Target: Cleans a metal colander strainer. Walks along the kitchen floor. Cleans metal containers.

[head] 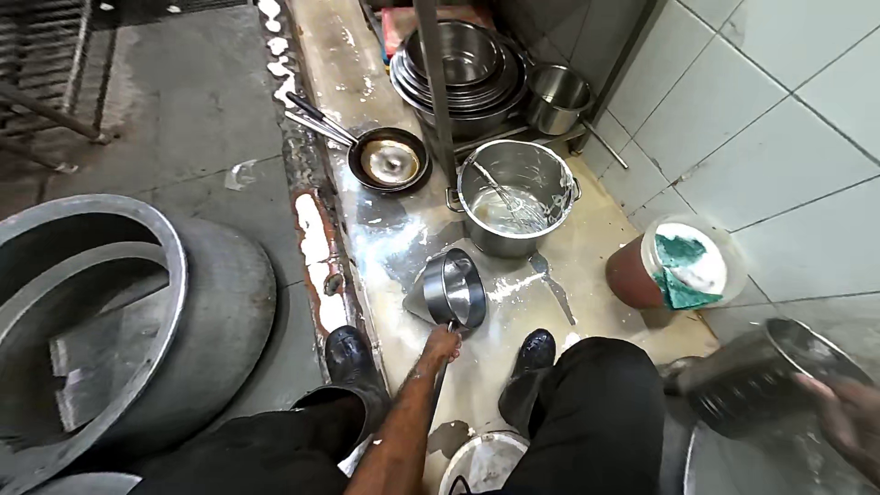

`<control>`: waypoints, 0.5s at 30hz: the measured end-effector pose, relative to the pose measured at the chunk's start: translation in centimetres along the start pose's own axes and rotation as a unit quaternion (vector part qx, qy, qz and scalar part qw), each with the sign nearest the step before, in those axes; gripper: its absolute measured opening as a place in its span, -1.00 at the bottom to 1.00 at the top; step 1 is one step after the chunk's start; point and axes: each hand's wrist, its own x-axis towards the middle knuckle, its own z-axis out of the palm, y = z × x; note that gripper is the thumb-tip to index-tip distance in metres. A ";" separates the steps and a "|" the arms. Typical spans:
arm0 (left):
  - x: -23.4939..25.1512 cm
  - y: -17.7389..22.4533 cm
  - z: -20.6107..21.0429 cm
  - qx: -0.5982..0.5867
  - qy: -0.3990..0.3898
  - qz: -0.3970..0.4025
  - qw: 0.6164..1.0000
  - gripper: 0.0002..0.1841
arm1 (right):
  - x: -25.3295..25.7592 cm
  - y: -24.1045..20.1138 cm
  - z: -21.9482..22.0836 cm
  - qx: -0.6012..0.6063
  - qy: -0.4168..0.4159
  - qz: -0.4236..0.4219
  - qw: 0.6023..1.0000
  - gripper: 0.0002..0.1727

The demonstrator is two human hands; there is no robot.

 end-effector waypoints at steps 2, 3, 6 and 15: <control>0.5 -0.4 -0.4 0.011 0.015 0.026 0.999 -0.63 | 3.5 -1.6 1.7 0.021 0.019 -0.059 0.998 -0.33; 0.7 -0.6 -0.6 0.003 0.011 0.040 0.999 -0.63 | 5.5 -2.8 2.4 0.035 0.019 -0.092 0.995 -0.32; 0.7 -1.8 -1.2 -0.052 -0.014 0.076 0.996 -0.69 | 10.6 -6.2 5.9 0.079 -0.019 -0.204 0.976 -0.33; 0.7 -2.4 -1.5 -0.273 -0.100 0.163 0.943 -0.80 | 21.6 -23.4 11.2 0.036 -0.380 -0.453 0.806 -0.40</control>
